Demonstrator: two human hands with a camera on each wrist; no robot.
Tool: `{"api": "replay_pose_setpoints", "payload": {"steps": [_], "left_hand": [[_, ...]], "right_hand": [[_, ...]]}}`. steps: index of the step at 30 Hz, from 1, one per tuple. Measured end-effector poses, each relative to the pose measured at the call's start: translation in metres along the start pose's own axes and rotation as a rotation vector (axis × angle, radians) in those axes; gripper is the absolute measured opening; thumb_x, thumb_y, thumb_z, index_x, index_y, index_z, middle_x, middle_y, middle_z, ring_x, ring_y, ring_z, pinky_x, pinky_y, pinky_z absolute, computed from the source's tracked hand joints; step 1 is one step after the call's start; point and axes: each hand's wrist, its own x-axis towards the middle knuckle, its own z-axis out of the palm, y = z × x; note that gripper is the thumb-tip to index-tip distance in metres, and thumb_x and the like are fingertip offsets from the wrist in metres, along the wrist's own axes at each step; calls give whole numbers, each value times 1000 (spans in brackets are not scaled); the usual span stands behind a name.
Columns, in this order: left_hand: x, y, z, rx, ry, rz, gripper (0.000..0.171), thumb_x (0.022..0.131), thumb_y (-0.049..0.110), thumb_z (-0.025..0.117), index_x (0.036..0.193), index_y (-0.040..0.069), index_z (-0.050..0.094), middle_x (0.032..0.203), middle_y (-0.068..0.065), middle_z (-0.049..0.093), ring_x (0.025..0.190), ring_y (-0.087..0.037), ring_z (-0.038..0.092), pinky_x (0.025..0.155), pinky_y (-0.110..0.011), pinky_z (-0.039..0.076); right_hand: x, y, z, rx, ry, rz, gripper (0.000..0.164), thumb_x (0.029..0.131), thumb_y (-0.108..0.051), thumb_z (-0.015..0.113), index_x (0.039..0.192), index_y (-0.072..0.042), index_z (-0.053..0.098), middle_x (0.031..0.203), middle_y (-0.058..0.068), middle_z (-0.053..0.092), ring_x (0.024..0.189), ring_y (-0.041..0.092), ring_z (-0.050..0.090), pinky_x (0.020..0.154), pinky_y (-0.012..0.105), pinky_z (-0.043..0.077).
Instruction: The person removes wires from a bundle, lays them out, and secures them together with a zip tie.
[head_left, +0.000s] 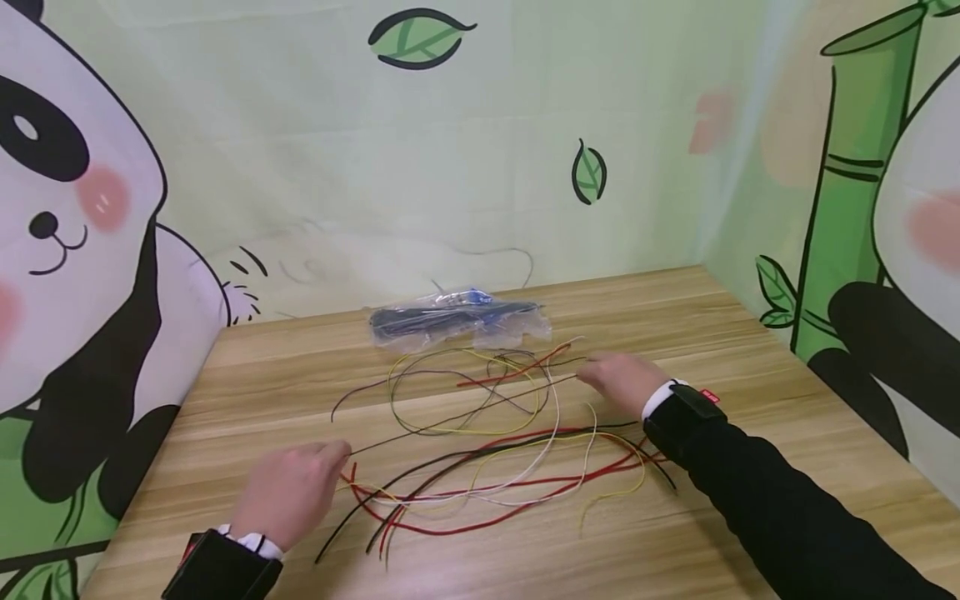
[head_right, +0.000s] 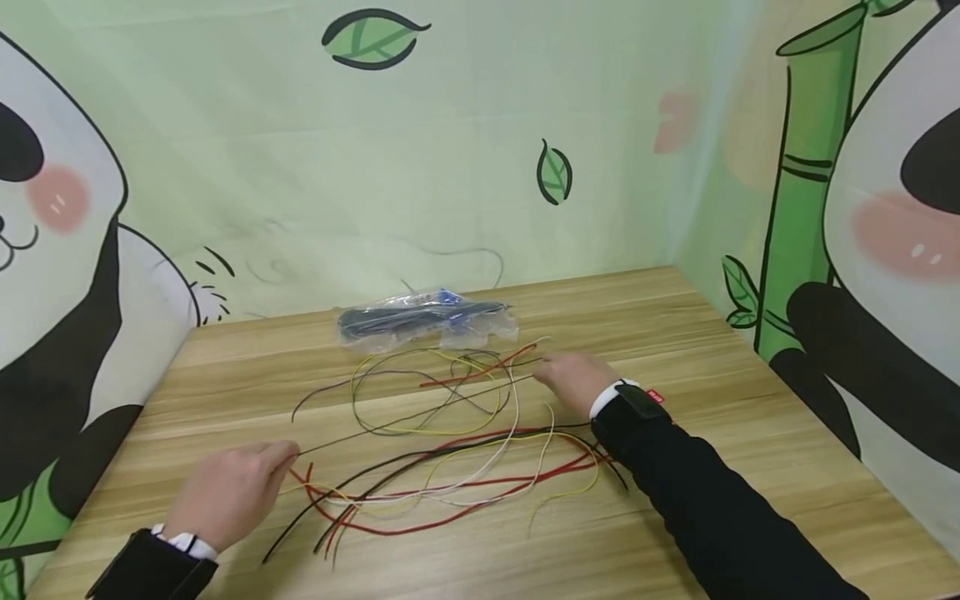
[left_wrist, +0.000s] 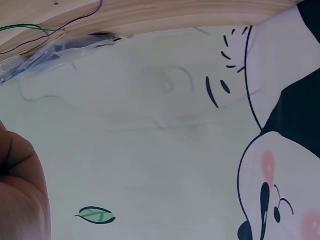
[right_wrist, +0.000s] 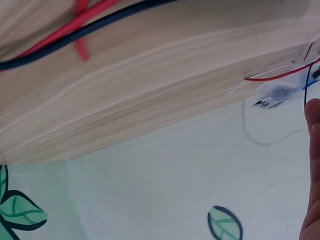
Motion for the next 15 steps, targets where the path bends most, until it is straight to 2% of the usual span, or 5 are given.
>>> {"api": "replay_pose_setpoints", "payload": {"steps": [4, 9, 15], "left_hand": [[-7, -7, -3, 14, 13, -16, 14, 83, 1, 80, 85, 10, 70, 61, 4, 62, 47, -7, 51, 42, -22, 37], [-15, -14, -5, 20, 14, -51, 14, 82, 3, 81, 87, 11, 71, 66, 0, 67, 48, -12, 56, 41, -25, 36], [-22, -19, -4, 27, 63, -48, 14, 80, 6, 83, 88, 11, 73, 63, 0, 66, 44, -13, 53, 39, -28, 34]], "right_hand": [[-5, 7, -6, 8, 10, 18, 5, 94, -4, 70, 94, -9, 72, 88, 5, 67, 79, 23, 69, 70, 38, 57], [-15, 13, -17, 23, 16, 54, 7, 95, -3, 69, 98, -6, 75, 97, 9, 70, 90, 28, 71, 78, 43, 58], [-35, 18, -32, 24, 34, 92, 14, 93, -2, 71, 105, -5, 76, 103, 11, 72, 94, 30, 72, 81, 46, 57]]}}
